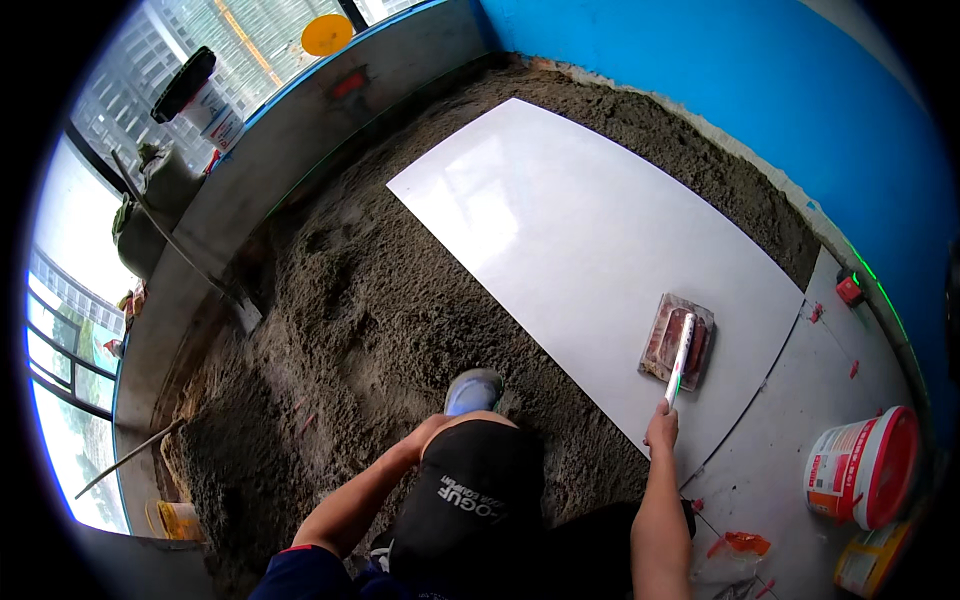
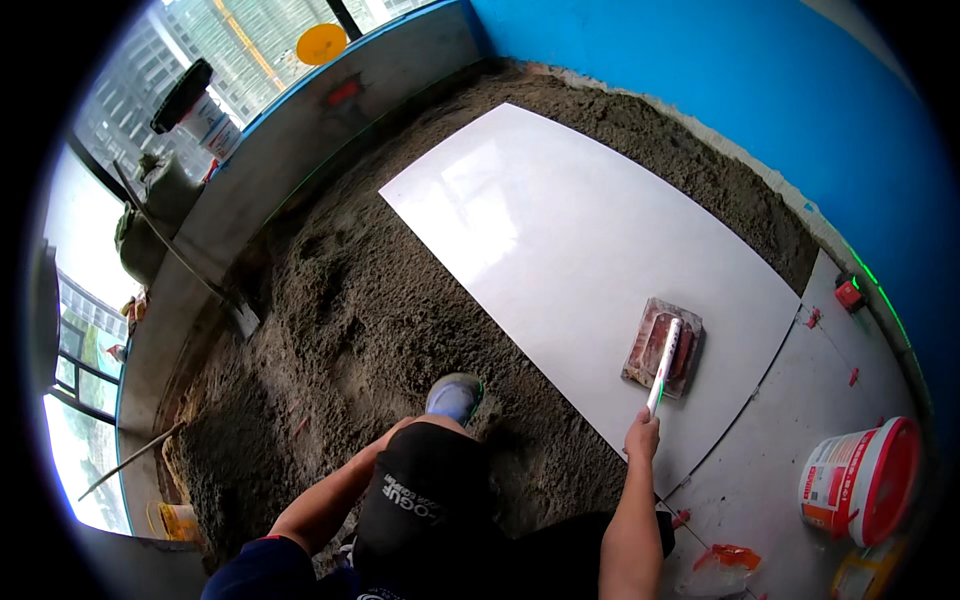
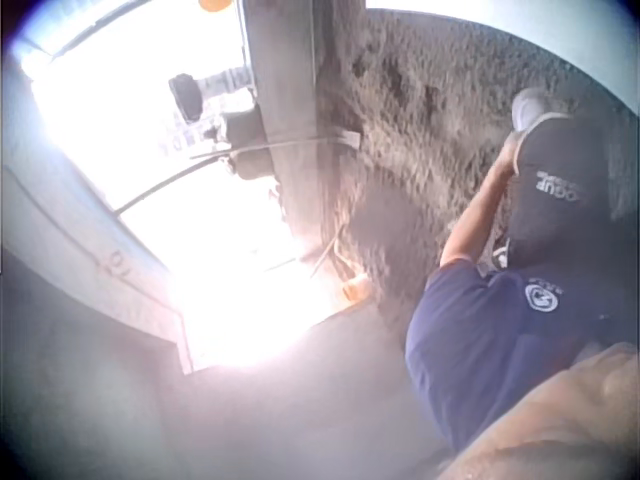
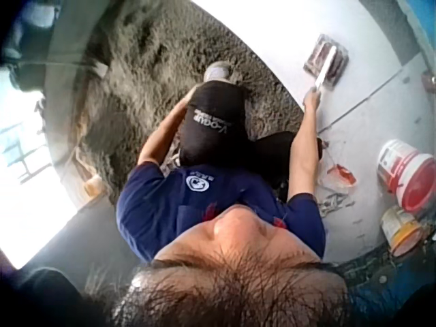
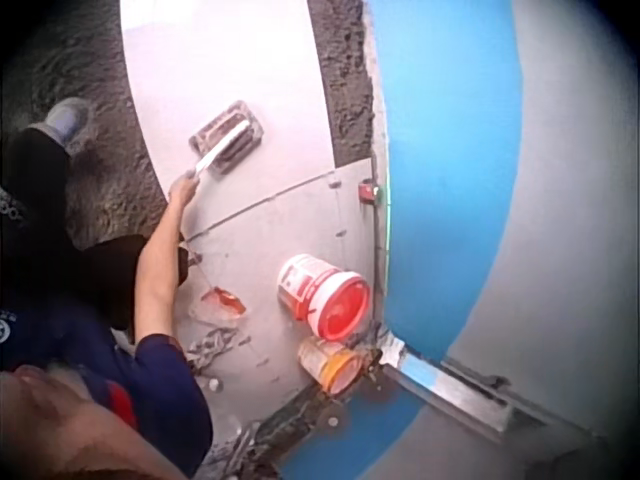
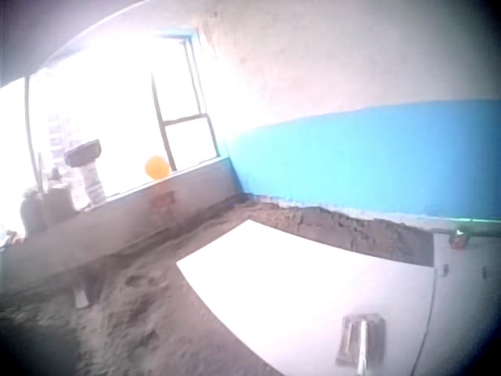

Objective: The person positions a large tile onto a bed of mortar and uses a trowel and mallet to level and secure it within a floor grid.

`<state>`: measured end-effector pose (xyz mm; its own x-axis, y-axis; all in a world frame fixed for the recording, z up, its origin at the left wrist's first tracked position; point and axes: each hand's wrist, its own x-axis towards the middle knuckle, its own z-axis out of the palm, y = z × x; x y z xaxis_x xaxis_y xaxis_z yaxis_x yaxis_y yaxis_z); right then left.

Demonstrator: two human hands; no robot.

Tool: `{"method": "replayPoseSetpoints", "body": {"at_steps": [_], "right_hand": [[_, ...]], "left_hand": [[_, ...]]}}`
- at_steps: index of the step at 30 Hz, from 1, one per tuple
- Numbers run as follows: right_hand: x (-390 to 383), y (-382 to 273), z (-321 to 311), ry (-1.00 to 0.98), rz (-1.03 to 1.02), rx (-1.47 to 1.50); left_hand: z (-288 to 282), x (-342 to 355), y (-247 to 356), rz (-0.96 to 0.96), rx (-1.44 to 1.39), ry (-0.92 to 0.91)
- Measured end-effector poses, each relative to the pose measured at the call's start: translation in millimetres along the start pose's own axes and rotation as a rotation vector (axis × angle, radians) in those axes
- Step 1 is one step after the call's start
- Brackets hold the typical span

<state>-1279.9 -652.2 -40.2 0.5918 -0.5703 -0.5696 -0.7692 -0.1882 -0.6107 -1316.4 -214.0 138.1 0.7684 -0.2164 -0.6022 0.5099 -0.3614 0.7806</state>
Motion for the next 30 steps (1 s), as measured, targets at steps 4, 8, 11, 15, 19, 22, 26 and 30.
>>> {"method": "replayPoseSetpoints", "body": {"at_steps": [4, 8, 11, 15, 19, 22, 26, 30], "right_hand": [[9, -7, -3, -0.01, 0.017, 0.181], [16, -22, -11, -0.119, 0.082, 0.386], [33, -25, -6, -0.035, 0.031, 0.294], [62, -14, 8, 0.214, 0.066, -0.045], [64, -84, 12, 0.314, 0.104, -0.13], [90, -106, -1, 0.352, 0.219, -0.14], [131, -143, 6, 0.344, 0.306, -0.05], [166, -171, 8, 0.253, 0.407, 0.014]], "left_hand": [[-7, 33, 41, 0.155, -0.101, -0.103], [-23, 126, 12, -0.064, -0.191, -0.215], [-42, 214, 18, 0.171, 0.936, -0.289], [-58, 399, 80, 0.607, 1.212, -0.108], [-20, 569, 117, 0.833, 1.25, 0.196], [84, 585, 138, 0.952, 1.164, 0.019], [156, 495, 69, 1.219, 0.903, -0.811], [137, 389, -6, 1.097, 0.756, -1.676]]}}
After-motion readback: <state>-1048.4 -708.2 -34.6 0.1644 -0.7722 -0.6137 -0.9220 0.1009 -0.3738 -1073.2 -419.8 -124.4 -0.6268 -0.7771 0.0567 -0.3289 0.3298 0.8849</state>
